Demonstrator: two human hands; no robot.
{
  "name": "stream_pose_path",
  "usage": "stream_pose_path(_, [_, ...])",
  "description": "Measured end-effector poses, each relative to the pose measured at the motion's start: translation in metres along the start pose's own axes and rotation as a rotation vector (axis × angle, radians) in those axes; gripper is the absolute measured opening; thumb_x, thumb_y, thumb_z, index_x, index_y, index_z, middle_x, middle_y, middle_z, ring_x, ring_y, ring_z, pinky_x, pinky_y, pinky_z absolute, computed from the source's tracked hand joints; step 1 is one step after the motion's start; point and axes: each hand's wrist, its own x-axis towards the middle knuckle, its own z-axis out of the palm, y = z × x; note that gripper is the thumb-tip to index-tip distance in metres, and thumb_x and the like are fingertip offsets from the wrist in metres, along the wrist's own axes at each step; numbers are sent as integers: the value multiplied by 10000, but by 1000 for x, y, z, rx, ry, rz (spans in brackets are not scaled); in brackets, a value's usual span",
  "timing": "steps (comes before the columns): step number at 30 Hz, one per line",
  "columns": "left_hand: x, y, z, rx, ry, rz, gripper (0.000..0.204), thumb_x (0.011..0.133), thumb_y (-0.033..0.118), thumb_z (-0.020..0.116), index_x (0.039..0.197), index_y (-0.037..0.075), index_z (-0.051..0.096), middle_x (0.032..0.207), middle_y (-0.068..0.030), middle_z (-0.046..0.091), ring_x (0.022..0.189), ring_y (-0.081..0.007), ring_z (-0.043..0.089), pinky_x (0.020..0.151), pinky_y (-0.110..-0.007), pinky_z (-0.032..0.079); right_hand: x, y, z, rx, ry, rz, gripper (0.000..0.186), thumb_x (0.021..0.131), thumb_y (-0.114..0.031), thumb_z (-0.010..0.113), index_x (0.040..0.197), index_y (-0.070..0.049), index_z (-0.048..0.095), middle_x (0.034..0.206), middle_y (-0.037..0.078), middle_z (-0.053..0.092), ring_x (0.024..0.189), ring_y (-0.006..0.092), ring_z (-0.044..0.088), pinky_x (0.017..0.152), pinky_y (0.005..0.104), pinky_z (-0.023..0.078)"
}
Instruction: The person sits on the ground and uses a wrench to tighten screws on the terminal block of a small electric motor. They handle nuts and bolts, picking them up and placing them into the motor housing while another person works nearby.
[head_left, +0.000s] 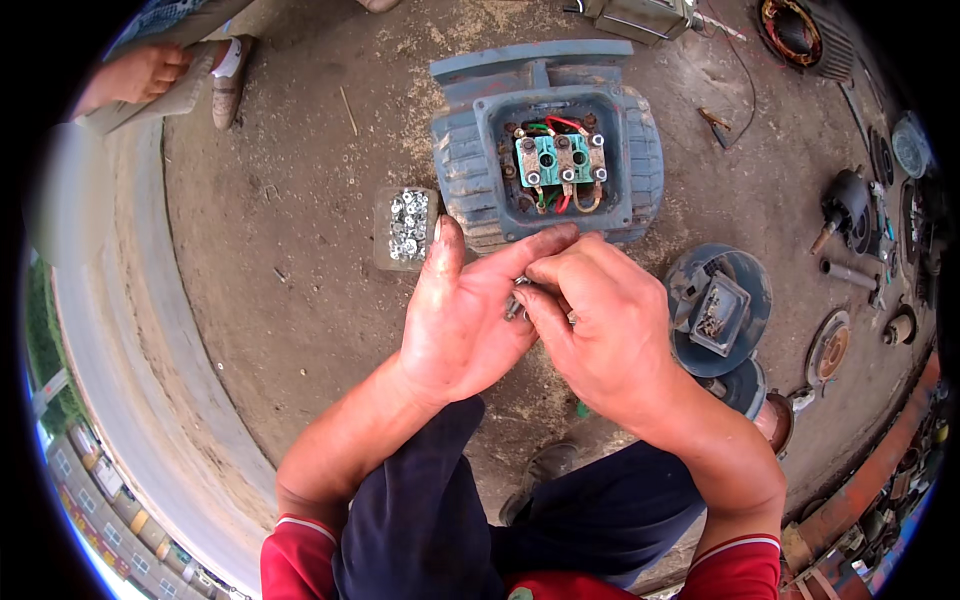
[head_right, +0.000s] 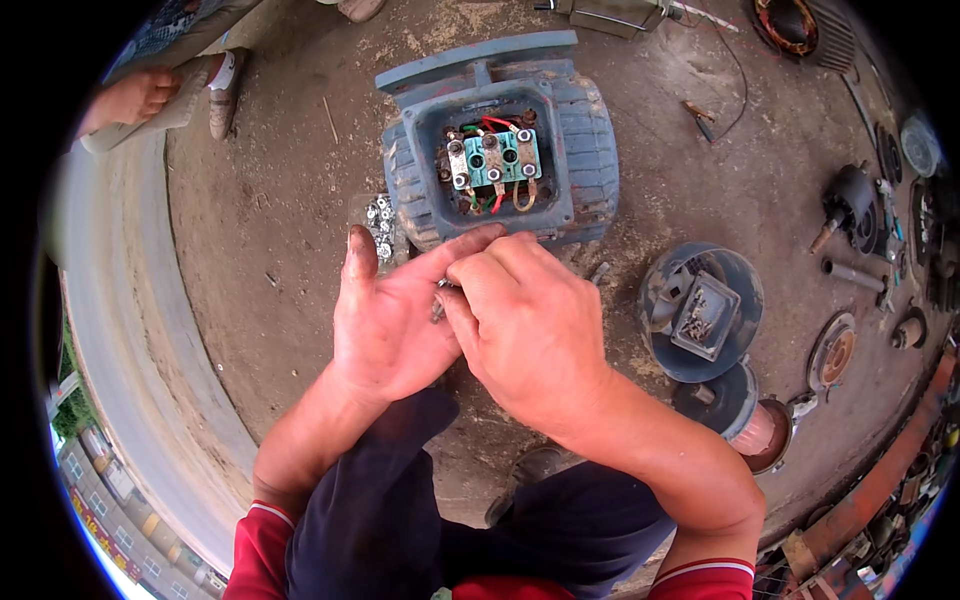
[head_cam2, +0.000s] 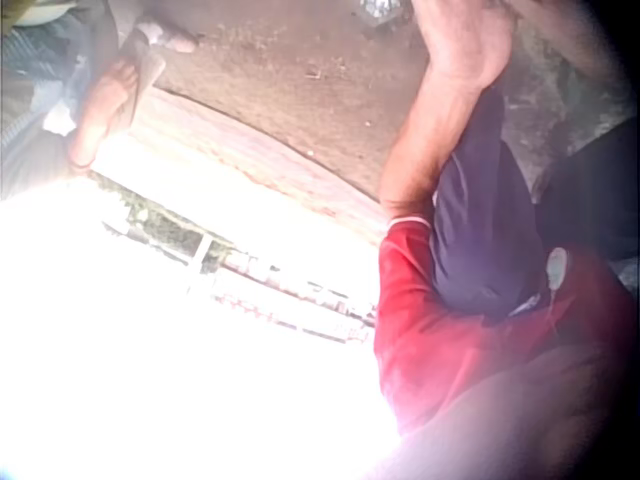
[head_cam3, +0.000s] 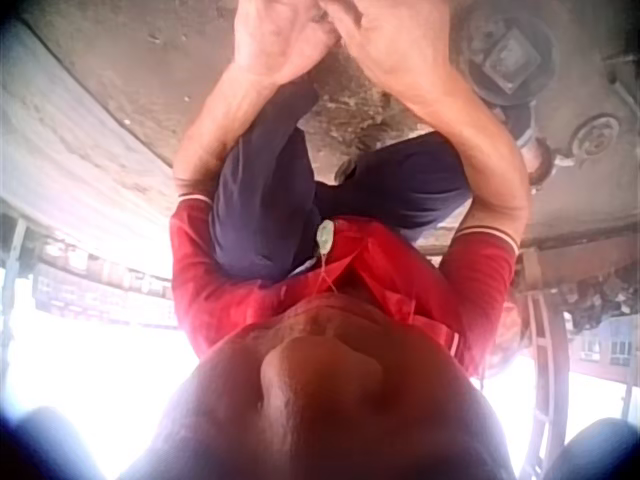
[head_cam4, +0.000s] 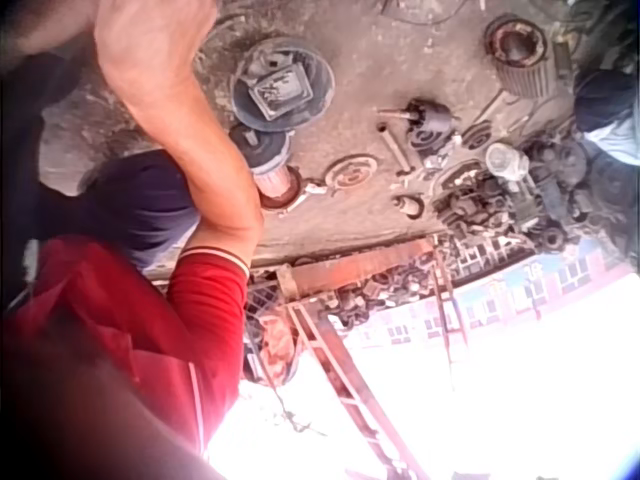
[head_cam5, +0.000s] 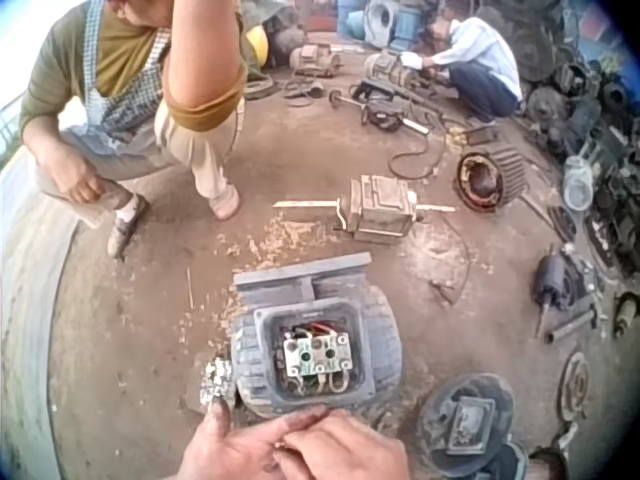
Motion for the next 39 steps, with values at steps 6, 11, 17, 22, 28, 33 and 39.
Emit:
stream_pose_path(6, [2, -3, -3, -60, -25, -17, 1132, 930, 862, 221, 1537, -86, 339, 1548, -191, 435, 1456, -321, 384, 1225, -471, 257, -4, 3, -7, -66, -75, -5, 169, 774, -107, 784, 862, -69, 645, 843, 91, 648, 788, 318, 665, 647, 424, 547])
stream_pose_path(11, [-3, 0, -8, -95, -44, -19, 1113, 943, 845, 224, 1534, -90, 343, 1548, -196, 441, 1450, -322, 398, 1226, -482, 265, -5, 8, -5, -12, -50, -15, 159, 782, -70, 769, 883, -59, 647, 850, 97, 643, 781, 314, 663, 648, 423, 547])
stream_pose_path(17, [-4, 6, -9, -56, -46, -19, 1112, 943, 845, 217, 1538, -87, 337, 1545, -192, 444, 1448, -307, 403, 1222, -488, 271, -3, 3, 1, 10, -20, -79, 188, 780, -48, 749, 952, -56, 672, 879, 96, 637, 792, 296, 663, 649, 411, 550])
stream_pose_path(22, [-5, 6, 5, 103, 43, -46, 1089, 941, 842, 233, 1544, -58, 348, 1550, -167, 442, 1442, -298, 410, 1211, -477, 288, 0, -4, -18, -86, -83, -74, 146, 789, -102, 699, 924, -60, 661, 900, 87, 638, 808, 276, 676, 651, 391, 572])
stream_pose_path(28, [-9, -3, -7, 134, 75, 11, 1026, 966, 803, 257, 1539, -42, 364, 1559, -153, 437, 1447, -298, 406, 1212, -484, 297, -8, -5, -7, -281, -111, -165, 161, 765, -181, 659, 854, -49, 640, 871, 79, 628, 787, 242, 667, 616, 366, 571])
stream_pose_path(33, [-7, -11, -7, 265, 59, -72, 964, 1003, 752, 235, 1534, -41, 371, 1553, -152, 451, 1437, -303, 432, 1202, -477, 331, -17, 0, -9, -322, -174, -175, 163, 767, -188, 655, 827, -37, 655, 854, 92, 640, 783, 237, 664, 634, 362, 576])
stream_pose_path(39, [-7, -20, -11, 199, 117, -129, 902, 1022, 720, 218, 1421, -31, 517, 1418, -136, 587, 1315, -294, 551, 1132, -472, 414, -26, 1, -12, -314, -254, -110, 178, 808, -170, 638, 907, -21, 638, 880, 100, 649, 847, 267, 683, 668, 387, 581])
